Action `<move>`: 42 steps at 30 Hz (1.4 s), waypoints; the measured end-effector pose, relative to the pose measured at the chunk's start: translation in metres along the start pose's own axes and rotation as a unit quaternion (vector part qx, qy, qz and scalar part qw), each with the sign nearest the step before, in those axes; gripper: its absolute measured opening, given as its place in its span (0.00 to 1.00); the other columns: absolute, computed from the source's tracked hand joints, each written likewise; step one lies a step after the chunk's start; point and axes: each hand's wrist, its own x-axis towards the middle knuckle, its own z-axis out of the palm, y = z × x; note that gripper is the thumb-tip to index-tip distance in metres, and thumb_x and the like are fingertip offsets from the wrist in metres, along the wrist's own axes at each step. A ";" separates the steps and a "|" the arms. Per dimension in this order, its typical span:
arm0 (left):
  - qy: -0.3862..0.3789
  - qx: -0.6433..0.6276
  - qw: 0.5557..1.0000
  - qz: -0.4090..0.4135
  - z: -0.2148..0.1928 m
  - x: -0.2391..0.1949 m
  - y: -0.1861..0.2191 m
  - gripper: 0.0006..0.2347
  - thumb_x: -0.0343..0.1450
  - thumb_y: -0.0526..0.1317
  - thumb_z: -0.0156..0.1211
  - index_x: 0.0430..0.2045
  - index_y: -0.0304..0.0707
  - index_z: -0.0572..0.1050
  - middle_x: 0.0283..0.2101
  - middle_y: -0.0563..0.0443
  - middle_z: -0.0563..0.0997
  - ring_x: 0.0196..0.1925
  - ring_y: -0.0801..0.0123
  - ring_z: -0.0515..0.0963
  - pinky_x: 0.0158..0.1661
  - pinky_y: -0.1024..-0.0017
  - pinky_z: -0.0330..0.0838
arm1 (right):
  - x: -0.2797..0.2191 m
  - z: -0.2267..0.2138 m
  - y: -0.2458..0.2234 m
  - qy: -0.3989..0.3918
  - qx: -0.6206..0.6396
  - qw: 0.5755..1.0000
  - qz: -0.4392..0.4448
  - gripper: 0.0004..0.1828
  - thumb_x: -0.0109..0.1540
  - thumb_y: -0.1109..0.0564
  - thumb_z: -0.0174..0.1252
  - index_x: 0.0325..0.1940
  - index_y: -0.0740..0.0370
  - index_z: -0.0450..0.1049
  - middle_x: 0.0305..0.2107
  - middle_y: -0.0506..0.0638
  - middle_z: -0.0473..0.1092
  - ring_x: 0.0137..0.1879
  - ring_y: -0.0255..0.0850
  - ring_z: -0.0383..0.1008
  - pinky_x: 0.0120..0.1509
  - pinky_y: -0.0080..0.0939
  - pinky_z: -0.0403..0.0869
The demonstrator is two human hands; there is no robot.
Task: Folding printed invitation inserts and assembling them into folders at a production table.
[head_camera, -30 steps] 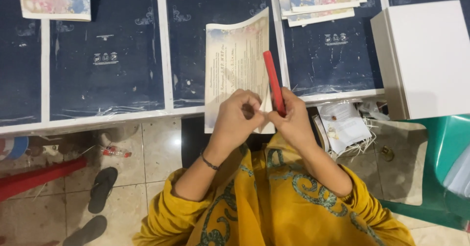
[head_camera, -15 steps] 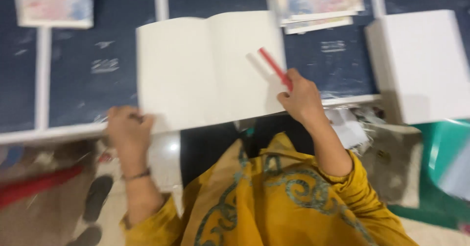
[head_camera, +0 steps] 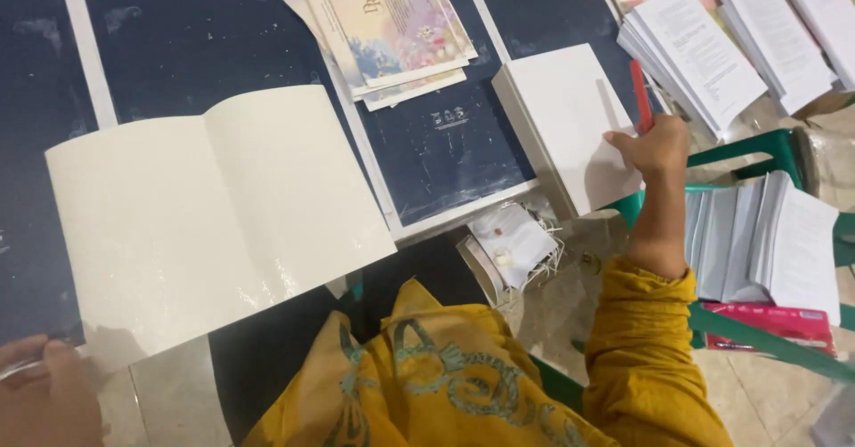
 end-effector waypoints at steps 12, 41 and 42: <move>0.010 0.052 0.989 0.137 -0.013 -0.020 0.027 0.02 0.88 0.31 0.63 0.53 0.33 0.80 0.39 0.43 0.82 0.34 0.61 0.81 0.33 0.63 0.73 | 0.003 -0.015 -0.013 -0.025 0.091 0.995 0.040 0.23 0.53 0.44 0.82 0.28 0.57 0.73 0.30 0.49 0.72 0.33 0.45 0.73 0.37 0.49 0.72; -0.297 -0.171 0.895 0.285 0.026 -0.071 0.154 0.18 0.74 0.39 0.62 0.58 0.32 0.73 0.44 0.49 0.85 0.44 0.66 0.85 0.48 0.71 0.81 | -0.241 -0.043 -0.253 -0.158 0.409 0.800 -0.409 0.09 0.77 0.74 0.64 0.53 0.80 0.68 0.22 0.52 0.66 0.21 0.38 0.65 0.20 0.32 0.68; -0.297 -0.170 0.896 0.282 0.030 -0.068 0.151 0.18 0.74 0.39 0.62 0.58 0.32 0.73 0.44 0.49 0.85 0.44 0.66 0.85 0.48 0.71 0.81 | -0.244 -0.041 -0.262 -0.161 0.409 0.800 -0.409 0.09 0.77 0.74 0.64 0.53 0.80 0.68 0.22 0.52 0.66 0.21 0.38 0.65 0.20 0.32 0.68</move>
